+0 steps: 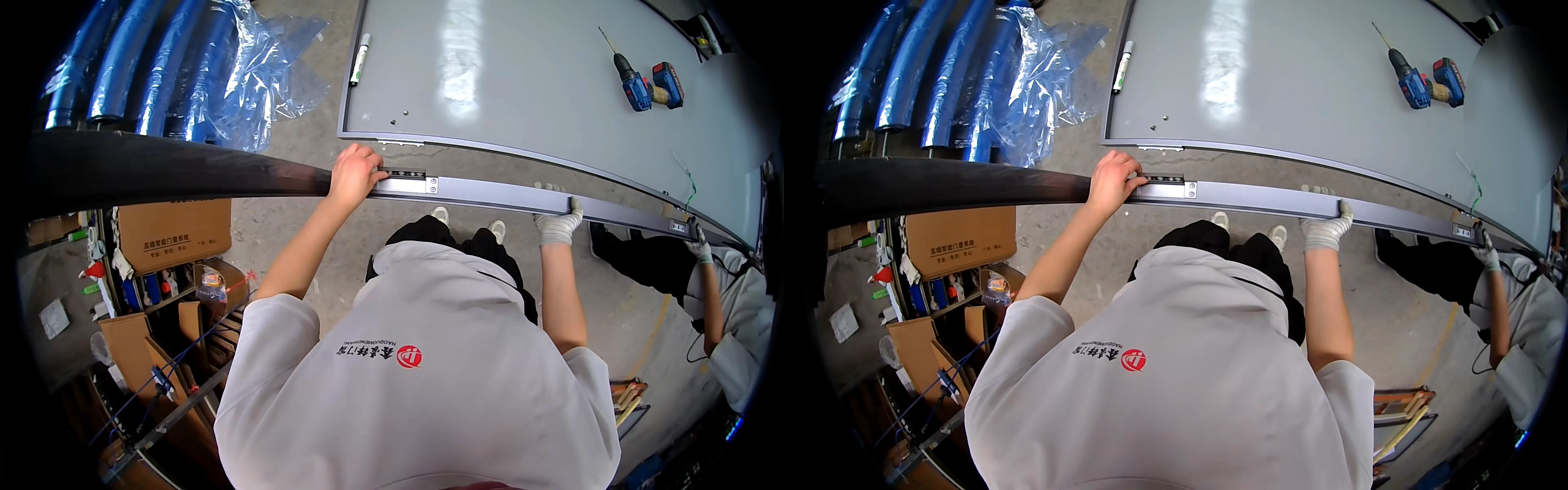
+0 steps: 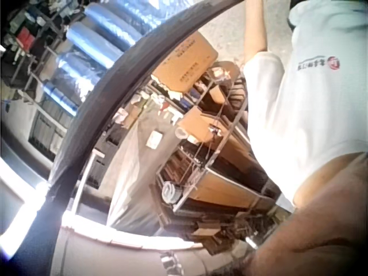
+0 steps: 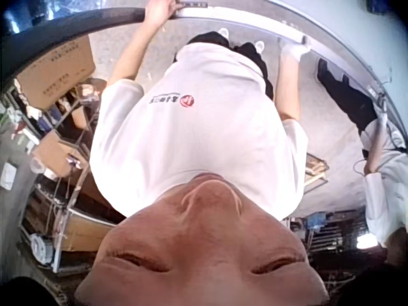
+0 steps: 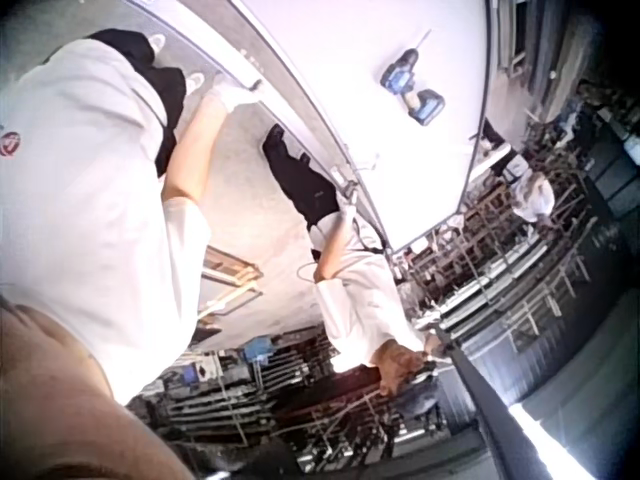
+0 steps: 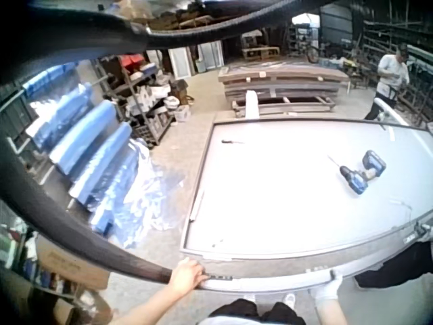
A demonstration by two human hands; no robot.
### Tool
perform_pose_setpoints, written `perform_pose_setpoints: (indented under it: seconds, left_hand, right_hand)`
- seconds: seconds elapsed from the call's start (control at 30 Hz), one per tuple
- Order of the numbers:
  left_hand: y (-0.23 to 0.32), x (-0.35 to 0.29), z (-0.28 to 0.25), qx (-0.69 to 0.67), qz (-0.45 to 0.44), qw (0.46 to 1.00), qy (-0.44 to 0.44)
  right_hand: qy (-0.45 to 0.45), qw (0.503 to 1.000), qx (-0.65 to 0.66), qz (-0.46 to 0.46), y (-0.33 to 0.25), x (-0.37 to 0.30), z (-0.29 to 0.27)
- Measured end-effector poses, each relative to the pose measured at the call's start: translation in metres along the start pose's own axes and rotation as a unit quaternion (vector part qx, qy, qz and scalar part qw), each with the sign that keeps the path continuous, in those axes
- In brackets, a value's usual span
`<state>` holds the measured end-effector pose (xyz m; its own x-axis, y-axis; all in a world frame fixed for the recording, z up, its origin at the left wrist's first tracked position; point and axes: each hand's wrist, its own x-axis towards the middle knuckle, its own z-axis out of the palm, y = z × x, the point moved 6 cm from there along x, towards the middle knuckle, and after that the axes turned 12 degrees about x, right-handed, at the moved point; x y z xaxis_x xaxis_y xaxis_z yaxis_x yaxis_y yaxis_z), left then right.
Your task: The person uses a cordless drill to fasten screws into a metal window frame, securing a long metal strip along the edge. They work on different sections of the frame, occasionally repositioning the strip and using a green tie to hold parts in place.
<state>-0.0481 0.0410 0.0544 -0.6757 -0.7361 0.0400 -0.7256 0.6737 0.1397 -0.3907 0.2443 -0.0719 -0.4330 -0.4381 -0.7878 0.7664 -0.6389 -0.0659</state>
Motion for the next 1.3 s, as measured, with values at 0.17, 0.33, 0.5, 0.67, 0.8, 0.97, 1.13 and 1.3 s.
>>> perform_pose_setpoints:
  seconds: [0.17, 0.33, 0.5, 0.67, 0.8, 0.97, 1.13, 1.3]
  left_hand:
    - [-0.003, 0.022, -0.012, 0.026, -0.011, 0.997, 0.074]
    - [-0.001, 0.045, -0.015, 0.057, 0.020, 0.991, 0.123]
    - [-0.004, 0.054, 0.004, 0.063, 0.025, 0.998, 0.011]
    - [-0.002, 0.055, 0.003, 0.057, 0.012, 0.998, 0.007]
    - [-0.006, 0.055, 0.004, 0.047, 0.016, 0.999, -0.004]
    - [-0.006, 0.051, 0.004, 0.050, 0.015, 0.999, 0.014]
    - [-0.007, 0.047, 0.008, 0.064, 0.019, 0.997, 0.032]
    - [-0.008, 0.049, 0.009, 0.076, 0.023, 0.997, 0.019]
  right_hand:
    - [0.015, 1.000, -0.001, -0.028, 0.009, 0.009, 0.016]
    - [0.020, 1.000, -0.004, -0.024, 0.013, 0.026, 0.025]
    - [-0.003, 1.000, -0.010, -0.023, 0.018, 0.033, 0.025]
    - [0.013, 1.000, -0.009, -0.025, 0.023, 0.033, 0.024]
    - [0.012, 0.999, -0.008, -0.030, 0.024, 0.040, 0.017]
    - [0.019, 0.999, -0.015, -0.029, 0.026, 0.036, 0.018]
    - [-0.017, 0.998, -0.060, -0.023, 0.044, 0.017, 0.025]
    - [-0.064, 0.982, -0.140, 0.108, 0.078, 0.002, 0.000]
